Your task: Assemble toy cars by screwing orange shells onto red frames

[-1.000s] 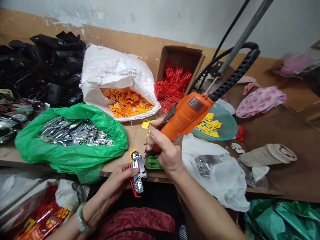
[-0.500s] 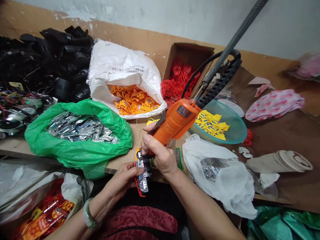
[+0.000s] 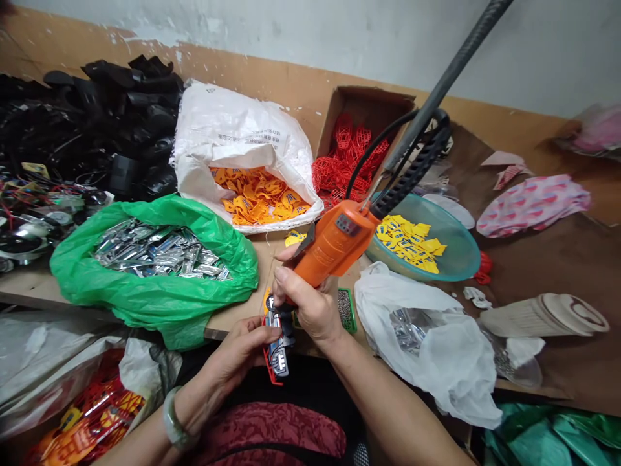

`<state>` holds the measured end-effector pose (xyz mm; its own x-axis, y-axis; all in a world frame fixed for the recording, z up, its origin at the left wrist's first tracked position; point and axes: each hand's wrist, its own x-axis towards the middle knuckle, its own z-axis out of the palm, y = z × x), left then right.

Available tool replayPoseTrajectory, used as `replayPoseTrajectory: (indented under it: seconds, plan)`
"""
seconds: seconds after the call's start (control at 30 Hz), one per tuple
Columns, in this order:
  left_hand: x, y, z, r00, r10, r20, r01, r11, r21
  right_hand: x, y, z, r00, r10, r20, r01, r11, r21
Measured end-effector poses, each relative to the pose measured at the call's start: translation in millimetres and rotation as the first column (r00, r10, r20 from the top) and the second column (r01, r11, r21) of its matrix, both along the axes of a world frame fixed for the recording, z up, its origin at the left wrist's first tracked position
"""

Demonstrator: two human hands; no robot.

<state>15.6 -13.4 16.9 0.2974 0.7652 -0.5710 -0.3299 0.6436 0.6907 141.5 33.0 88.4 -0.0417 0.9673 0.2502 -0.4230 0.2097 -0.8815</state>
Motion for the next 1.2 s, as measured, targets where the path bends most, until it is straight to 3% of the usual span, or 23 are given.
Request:
replayPoseTrajectory:
  seconds: [0.33, 0.7, 1.2]
  plan:
    - [0.6, 0.1, -1.4, 1.000, -0.008, 0.010, 0.007, 1.000, 0.007, -0.9, -3.6, 3.0, 0.997, 0.027, 0.072, -0.028, 0.999, 0.022]
    - [0.6, -0.1, -1.4, 1.000, -0.008, 0.003, 0.008, 1.000, 0.009, 2.1, -4.2, -3.0, 1.000, 0.021, 0.020, -0.021, 1.000, 0.004]
    - [3.6, -2.2, -2.2, 1.000, 0.016, -0.027, -0.015, 0.999, 0.028, 4.0, -7.8, 4.2, 0.958, 0.140, 0.251, -0.142, 0.990, -0.011]
